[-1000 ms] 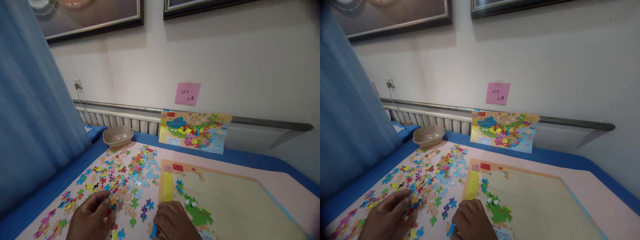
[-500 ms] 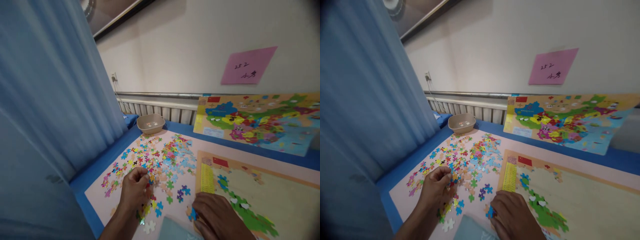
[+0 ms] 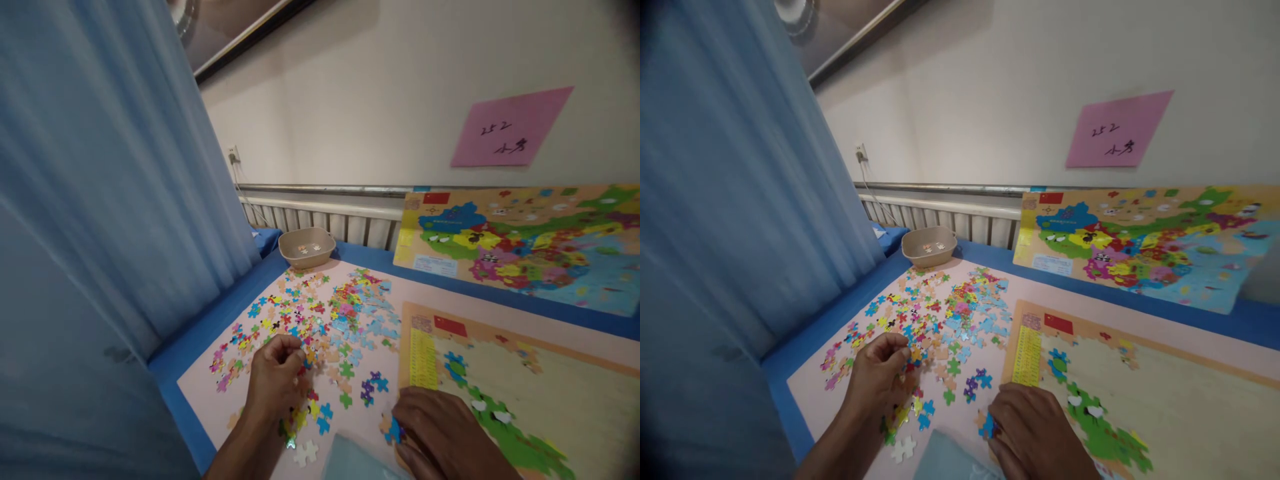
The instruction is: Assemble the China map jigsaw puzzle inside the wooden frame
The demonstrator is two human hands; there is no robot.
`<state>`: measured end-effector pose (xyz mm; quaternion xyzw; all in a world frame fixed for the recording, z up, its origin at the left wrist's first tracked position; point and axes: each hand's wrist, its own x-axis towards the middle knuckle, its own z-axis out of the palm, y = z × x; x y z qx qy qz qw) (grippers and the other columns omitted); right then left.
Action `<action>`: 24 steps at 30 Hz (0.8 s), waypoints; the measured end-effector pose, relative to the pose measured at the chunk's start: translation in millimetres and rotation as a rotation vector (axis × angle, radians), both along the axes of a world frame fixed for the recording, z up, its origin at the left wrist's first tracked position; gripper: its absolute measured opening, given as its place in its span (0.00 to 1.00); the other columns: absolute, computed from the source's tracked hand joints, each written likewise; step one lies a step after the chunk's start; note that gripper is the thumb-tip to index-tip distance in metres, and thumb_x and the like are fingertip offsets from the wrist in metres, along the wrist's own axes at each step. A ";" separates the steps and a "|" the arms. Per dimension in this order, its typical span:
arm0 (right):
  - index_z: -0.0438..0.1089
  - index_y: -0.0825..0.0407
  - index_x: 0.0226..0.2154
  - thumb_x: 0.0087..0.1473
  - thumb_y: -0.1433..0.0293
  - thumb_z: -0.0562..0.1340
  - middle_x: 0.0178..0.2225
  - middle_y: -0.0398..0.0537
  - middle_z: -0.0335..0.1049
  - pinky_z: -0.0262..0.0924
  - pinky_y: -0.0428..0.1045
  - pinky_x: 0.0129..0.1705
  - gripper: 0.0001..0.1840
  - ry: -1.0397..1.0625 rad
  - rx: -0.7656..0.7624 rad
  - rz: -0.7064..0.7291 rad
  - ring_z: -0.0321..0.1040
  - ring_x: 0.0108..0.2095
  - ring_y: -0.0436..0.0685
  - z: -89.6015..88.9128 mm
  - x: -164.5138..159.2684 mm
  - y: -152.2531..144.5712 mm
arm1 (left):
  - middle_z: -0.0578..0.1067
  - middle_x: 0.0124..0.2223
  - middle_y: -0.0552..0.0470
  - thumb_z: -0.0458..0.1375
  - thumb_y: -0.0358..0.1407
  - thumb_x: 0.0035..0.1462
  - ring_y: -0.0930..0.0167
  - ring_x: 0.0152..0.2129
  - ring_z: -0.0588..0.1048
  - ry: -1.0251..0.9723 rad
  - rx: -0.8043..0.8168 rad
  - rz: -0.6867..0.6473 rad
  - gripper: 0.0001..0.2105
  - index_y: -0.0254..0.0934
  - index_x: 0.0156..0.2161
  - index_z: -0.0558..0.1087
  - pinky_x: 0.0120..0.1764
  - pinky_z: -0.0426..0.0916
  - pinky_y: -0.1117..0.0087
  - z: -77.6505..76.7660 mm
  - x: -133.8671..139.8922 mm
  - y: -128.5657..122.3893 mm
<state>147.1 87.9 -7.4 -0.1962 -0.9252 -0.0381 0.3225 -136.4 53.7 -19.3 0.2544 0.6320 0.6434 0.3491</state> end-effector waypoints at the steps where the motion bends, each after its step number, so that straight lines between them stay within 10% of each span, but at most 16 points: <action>1: 0.69 0.48 0.47 0.65 0.73 0.58 0.41 0.45 0.80 0.66 0.51 0.47 0.09 0.006 0.011 -0.002 0.76 0.43 0.57 1.0 -0.7 -0.1 | 0.74 0.24 0.56 0.70 0.38 0.38 0.76 0.20 0.68 0.005 0.004 -0.004 0.12 0.36 0.31 0.79 0.25 0.64 0.75 -1.1 -0.2 -0.2; 24: 0.70 0.47 0.48 0.64 0.71 0.61 0.43 0.47 0.80 0.67 0.52 0.47 0.10 0.005 -0.025 -0.008 0.76 0.44 0.59 -6.1 -0.1 2.5 | 0.71 0.22 0.61 0.71 0.40 0.43 0.77 0.11 0.67 -0.015 -0.033 -0.113 0.15 0.37 0.34 0.74 0.16 0.62 0.75 -9.9 2.7 -0.3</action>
